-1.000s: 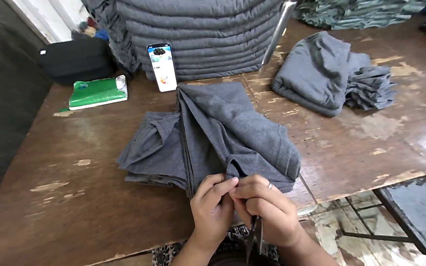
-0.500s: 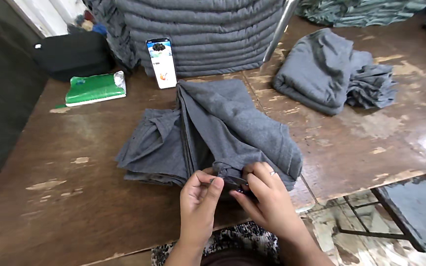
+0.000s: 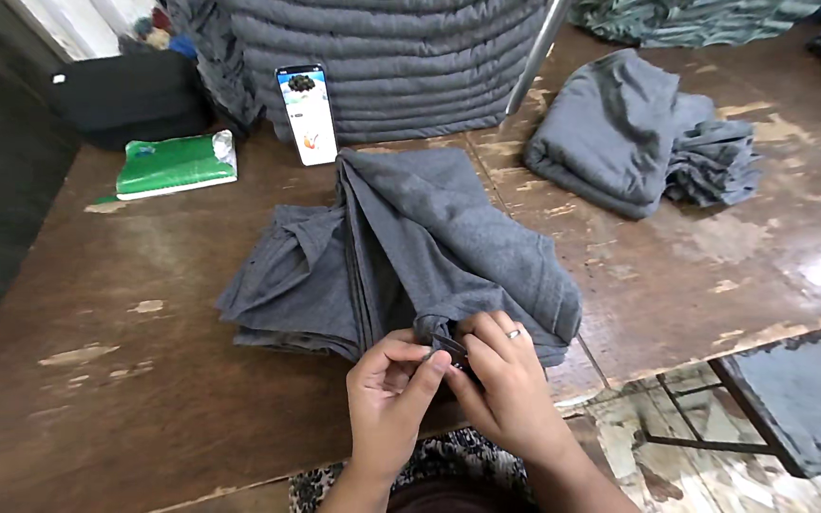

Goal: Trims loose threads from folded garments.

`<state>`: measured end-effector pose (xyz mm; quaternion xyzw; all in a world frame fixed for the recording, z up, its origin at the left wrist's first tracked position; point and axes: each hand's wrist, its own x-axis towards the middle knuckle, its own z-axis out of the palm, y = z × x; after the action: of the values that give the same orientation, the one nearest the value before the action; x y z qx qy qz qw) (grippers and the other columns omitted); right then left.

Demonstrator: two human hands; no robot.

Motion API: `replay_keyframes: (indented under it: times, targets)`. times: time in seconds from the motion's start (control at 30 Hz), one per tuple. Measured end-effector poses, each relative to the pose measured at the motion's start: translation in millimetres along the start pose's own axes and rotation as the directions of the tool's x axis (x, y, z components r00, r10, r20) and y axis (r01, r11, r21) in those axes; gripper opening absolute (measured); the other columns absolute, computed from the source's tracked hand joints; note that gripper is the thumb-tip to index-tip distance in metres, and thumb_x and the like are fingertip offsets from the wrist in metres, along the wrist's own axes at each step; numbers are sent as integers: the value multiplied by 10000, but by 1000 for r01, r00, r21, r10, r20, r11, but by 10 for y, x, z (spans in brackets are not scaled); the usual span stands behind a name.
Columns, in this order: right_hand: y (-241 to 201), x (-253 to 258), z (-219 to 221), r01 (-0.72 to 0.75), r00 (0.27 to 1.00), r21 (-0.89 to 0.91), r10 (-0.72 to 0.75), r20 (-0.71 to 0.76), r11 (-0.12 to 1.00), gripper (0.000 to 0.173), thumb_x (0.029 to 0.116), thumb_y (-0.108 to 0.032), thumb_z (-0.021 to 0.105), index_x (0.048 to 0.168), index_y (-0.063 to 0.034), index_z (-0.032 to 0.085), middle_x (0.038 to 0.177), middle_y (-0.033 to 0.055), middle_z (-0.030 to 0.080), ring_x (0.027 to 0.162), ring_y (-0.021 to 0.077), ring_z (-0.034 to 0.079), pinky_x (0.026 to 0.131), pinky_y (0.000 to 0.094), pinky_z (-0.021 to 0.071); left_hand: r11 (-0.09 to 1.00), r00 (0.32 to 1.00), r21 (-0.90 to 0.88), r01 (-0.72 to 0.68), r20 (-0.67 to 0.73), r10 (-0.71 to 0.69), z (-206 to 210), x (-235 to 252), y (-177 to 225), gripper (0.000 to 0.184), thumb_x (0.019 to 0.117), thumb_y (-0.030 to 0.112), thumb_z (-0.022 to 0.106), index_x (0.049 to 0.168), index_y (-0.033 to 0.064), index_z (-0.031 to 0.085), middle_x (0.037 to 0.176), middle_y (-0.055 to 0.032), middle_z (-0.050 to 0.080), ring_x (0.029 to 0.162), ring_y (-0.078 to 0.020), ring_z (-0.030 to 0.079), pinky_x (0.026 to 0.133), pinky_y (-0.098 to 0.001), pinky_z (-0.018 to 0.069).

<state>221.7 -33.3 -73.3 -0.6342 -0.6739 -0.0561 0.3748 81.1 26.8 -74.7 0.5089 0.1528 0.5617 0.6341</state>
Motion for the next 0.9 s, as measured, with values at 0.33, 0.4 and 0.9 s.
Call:
replay_keyframes:
  times: [0.33,0.4,0.9]
  targets:
    - [47,-18,-61,-22,1000,120,21,11,993,447,1077,-430,436,858,-91,630,945,95,642,923,234,597,772,391,453,999,999,30,22,-46,-21,-27,-20,-10,25,964,129,696,986,118,692,1010,0,733,922,-71,706,832,-250,599]
    - [98,-37,-114,-45,999,176,44,11,983,448,1073,-449,456,838,-88,582,954,96,614,901,198,574,783,358,456,999,995,33,43,-87,-40,-32,-27,-13,49,979,144,668,1012,153,633,1000,17,727,933,-85,711,860,-287,600]
    - [291,-100,-245,-38,996,198,22,82,980,387,1031,-411,560,848,-73,607,941,90,606,887,167,564,789,314,458,978,990,194,-83,-95,103,22,-5,-95,88,935,52,719,1004,78,766,1127,4,700,996,-38,677,840,-182,590]
